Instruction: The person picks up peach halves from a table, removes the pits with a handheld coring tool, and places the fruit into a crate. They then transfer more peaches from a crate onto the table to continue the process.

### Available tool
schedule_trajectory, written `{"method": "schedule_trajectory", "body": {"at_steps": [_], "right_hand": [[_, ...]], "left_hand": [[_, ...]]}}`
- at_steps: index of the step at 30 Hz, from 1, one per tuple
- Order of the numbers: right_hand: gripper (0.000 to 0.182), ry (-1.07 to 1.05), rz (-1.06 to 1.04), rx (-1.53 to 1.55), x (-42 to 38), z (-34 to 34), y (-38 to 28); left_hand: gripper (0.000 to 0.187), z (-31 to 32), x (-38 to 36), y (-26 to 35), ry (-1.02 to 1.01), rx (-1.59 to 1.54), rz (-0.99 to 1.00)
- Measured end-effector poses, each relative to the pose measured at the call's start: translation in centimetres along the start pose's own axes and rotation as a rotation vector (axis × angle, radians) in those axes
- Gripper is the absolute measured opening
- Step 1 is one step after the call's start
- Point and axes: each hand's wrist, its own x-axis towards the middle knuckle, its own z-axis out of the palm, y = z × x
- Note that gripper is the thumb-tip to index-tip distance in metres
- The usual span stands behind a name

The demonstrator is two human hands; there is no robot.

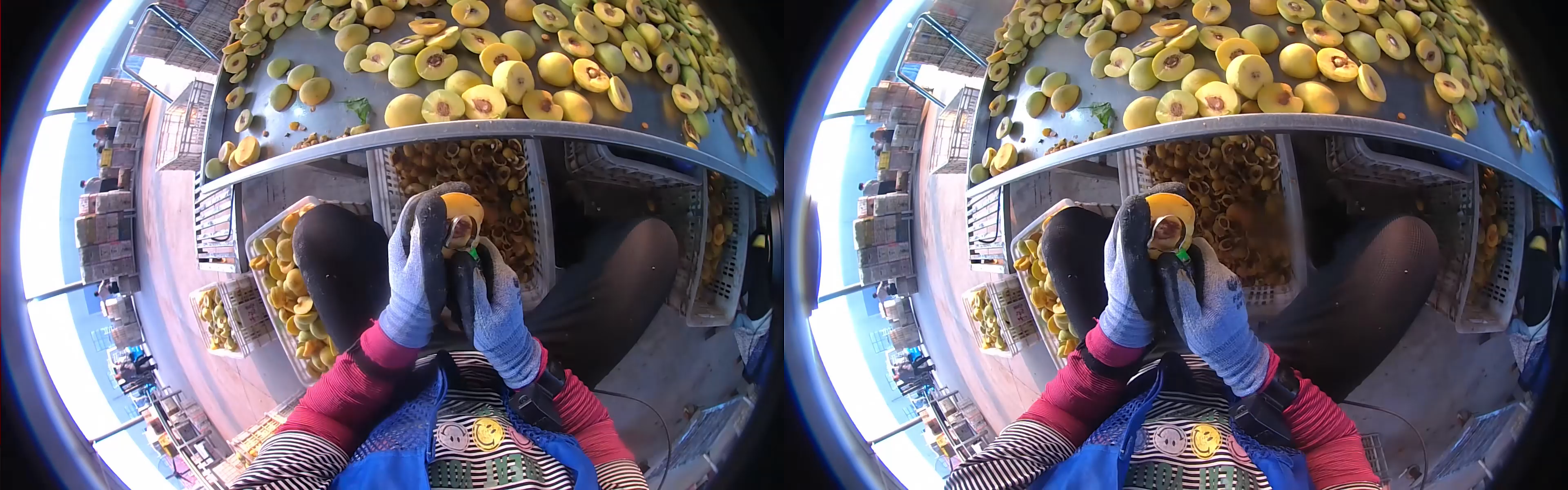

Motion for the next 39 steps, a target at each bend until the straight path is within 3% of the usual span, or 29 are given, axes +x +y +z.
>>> {"method": "schedule_trajectory", "body": {"at_steps": [2, 6, 8, 12, 14, 15, 17, 18, 20, 23, 24, 25, 29, 30, 32, 33, 34, 35, 39], "right_hand": [[0.036, -0.078, -0.075, -0.164, -0.9, -0.3, 0.7], [0.037, -0.014, -0.093, -0.127, -2.2, -0.4, 0.2], [0.035, 0.021, -0.533, -0.39, -2.4, -0.7, 1.1], [0.034, 0.077, -0.526, -0.445, -3.7, -0.9, 1.6], [0.035, -0.078, 0.286, 0.286, -4.2, -1.4, 0.8], [0.035, -0.078, 0.287, 0.284, -4.3, -1.8, 1.2], [0.032, -0.039, -0.392, -0.418, -4.1, -2.7, 2.1], [0.032, -0.038, -0.396, -0.414, -4.1, -2.9, 1.6], [0.032, -0.224, 0.162, 0.045, -4.3, -3.4, 0.5], [0.032, -0.045, 0.13, 0.197, -7.4, -0.7, 4.7], [0.032, -0.042, 0.134, 0.195, -7.4, -0.8, 4.2], [0.031, -0.074, 0.27, 0.351, -7.1, -1.2, 3.1], [0.031, -0.223, 0.822, 0.97, -5.5, -3.0, -1.5], [0.031, -0.23, 0.823, 0.969, -5.2, -3.2, -1.6], [0.042, -0.582, 0.926, 1.532, -4.5, -3.6, -1.4], [0.042, -0.585, 0.927, 1.534, -4.5, -3.4, -1.3], [0.045, -0.655, 0.969, 1.826, -4.6, -3.0, -1.2], [0.048, -0.722, 1.0, 2.12, -4.7, -2.7, -1.0], [0.047, -0.688, 0.979, 2.305, -5.0, -2.0, -0.9]], "left_hand": [[0.03, 0.1, -0.5, -0.2, -0.004, 0.053, 0.042], [0.031, 0.5, -1.8, -0.2, -0.022, -0.014, 0.055], [0.031, 0.4, -1.8, -0.8, -0.033, 0.014, 0.092], [0.032, 0.6, -2.0, -0.6, -0.092, 0.077, 0.084], [0.034, 1.0, -2.2, -0.5, -0.118, 0.046, 0.075], [0.034, 0.8, -2.1, 0.0, -0.118, 0.045, 0.074], [0.036, -0.4, -1.0, 1.6, -0.33, 0.159, -0.062], [0.039, -1.3, -0.5, 1.7, -0.376, 0.285, -0.142], [0.039, -1.6, 0.0, 1.2, -0.41, 0.327, -0.211], [0.038, -1.1, -1.0, -0.4, -0.42, 0.299, -0.266], [0.035, -0.3, -1.8, -1.0, -0.326, 0.244, -0.099], [0.031, 0.2, -2.2, -1.3, -0.233, 0.186, 0.07], [0.029, 0.5, -2.3, -0.8, -0.338, 0.263, 0.107], [0.028, 0.1, -2.3, -0.5, -0.364, 0.225, 0.041], [0.032, -0.7, -2.2, -0.6, -0.378, 0.155, -0.049], [0.037, -1.0, -2.2, -0.7, -0.396, 0.08, -0.146], [0.038, -0.6, -2.0, -0.9, -0.384, 0.096, -0.045], [0.038, -0.5, -2.2, -0.7, -0.386, 0.087, -0.117], [0.031, -1.2, -2.1, -2.0, -0.397, 0.222, -0.066]]}}
